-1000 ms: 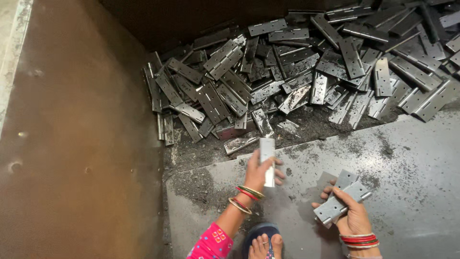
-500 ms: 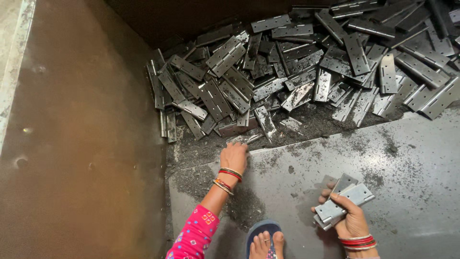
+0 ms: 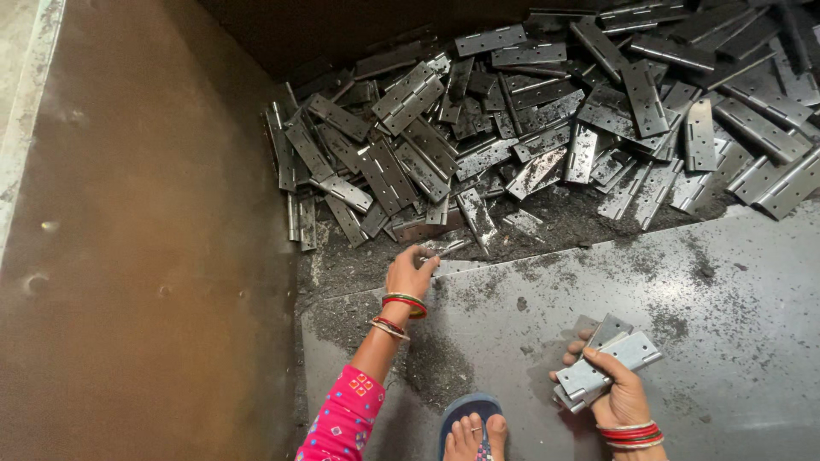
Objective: The person picks up metal hinges one by one from a large pile on the floor and stacks them together in their hand.
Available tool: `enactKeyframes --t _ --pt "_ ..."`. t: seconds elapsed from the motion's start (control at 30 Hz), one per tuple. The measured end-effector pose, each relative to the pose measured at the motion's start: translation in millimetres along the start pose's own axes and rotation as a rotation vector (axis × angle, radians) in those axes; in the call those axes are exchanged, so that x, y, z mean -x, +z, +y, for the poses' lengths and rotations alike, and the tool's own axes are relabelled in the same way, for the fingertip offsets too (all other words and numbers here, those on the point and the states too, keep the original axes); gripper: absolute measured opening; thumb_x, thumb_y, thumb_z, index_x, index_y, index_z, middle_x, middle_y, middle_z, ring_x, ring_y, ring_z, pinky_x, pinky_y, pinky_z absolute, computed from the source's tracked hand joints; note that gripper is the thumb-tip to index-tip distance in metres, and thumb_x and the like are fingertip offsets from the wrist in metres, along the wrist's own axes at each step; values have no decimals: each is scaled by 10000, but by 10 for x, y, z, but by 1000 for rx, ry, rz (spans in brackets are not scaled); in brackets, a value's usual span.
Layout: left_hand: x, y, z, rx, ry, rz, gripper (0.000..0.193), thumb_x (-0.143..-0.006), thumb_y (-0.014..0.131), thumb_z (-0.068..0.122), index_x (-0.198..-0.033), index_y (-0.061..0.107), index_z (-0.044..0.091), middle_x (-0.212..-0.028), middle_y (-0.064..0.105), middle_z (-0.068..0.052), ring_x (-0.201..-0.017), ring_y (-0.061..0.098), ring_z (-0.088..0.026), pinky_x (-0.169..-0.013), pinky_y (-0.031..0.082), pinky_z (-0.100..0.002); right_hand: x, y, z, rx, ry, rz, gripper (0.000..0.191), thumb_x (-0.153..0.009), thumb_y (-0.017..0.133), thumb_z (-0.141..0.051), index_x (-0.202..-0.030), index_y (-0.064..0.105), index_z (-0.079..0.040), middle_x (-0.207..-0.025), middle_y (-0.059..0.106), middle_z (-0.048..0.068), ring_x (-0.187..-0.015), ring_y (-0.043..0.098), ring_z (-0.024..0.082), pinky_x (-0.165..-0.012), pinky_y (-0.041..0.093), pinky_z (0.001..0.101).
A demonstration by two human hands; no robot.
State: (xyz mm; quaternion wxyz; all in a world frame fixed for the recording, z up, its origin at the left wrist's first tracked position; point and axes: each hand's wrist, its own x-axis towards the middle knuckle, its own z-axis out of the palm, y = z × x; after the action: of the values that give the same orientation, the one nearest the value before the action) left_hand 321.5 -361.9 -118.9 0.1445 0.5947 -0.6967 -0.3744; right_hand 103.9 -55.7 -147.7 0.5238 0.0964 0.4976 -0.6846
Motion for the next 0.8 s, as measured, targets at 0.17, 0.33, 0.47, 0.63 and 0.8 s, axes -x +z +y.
enactKeyframes --t 0.17,0.33,0.47,0.63,0.8 --pt "-72 91 -98 361 55 -21 253 -858 758 202 -1062 754 51 -954 802 -94 -886 768 -169 -789 588 -314 -42 21 22 7 13 11 413 -873 620 -81 -1275 590 8 -992 695 143 -902 692 285 -746 624 624" --pt "-204 116 -31 437 53 -62 297 -784 819 130 -1051 742 25 -986 785 -122 -908 737 -183 -806 592 -317 -84 26 32 11 15 21 415 -871 621 -86 -1274 591 6 -996 699 151 -907 696 294 -752 615 628" --pt "-357 129 211 653 22 -199 348 -774 823 139 -1100 712 91 -1003 770 -78 -951 735 -191 -894 585 -339 -125 90 62 -3 25 22 419 -868 627 -90 -1275 588 0 -995 693 139 -906 693 285 -762 615 636" --pt "-347 211 372 -291 690 -16 299 -776 780 128 -1070 739 159 -1010 741 -14 -1041 658 -241 -923 479 -402 -144 126 32 -10 -1 12 419 -857 632 -87 -1266 587 -10 -990 693 139 -890 694 287 -758 615 628" --pt "-310 157 253 -648 907 -72 313 -774 805 264 -1034 672 152 -964 657 -33 -1023 562 -250 -856 398 -416 -98 45 -58 -46 -18 -14 412 -875 644 -84 -1278 584 -18 -997 685 130 -894 686 272 -760 614 624"
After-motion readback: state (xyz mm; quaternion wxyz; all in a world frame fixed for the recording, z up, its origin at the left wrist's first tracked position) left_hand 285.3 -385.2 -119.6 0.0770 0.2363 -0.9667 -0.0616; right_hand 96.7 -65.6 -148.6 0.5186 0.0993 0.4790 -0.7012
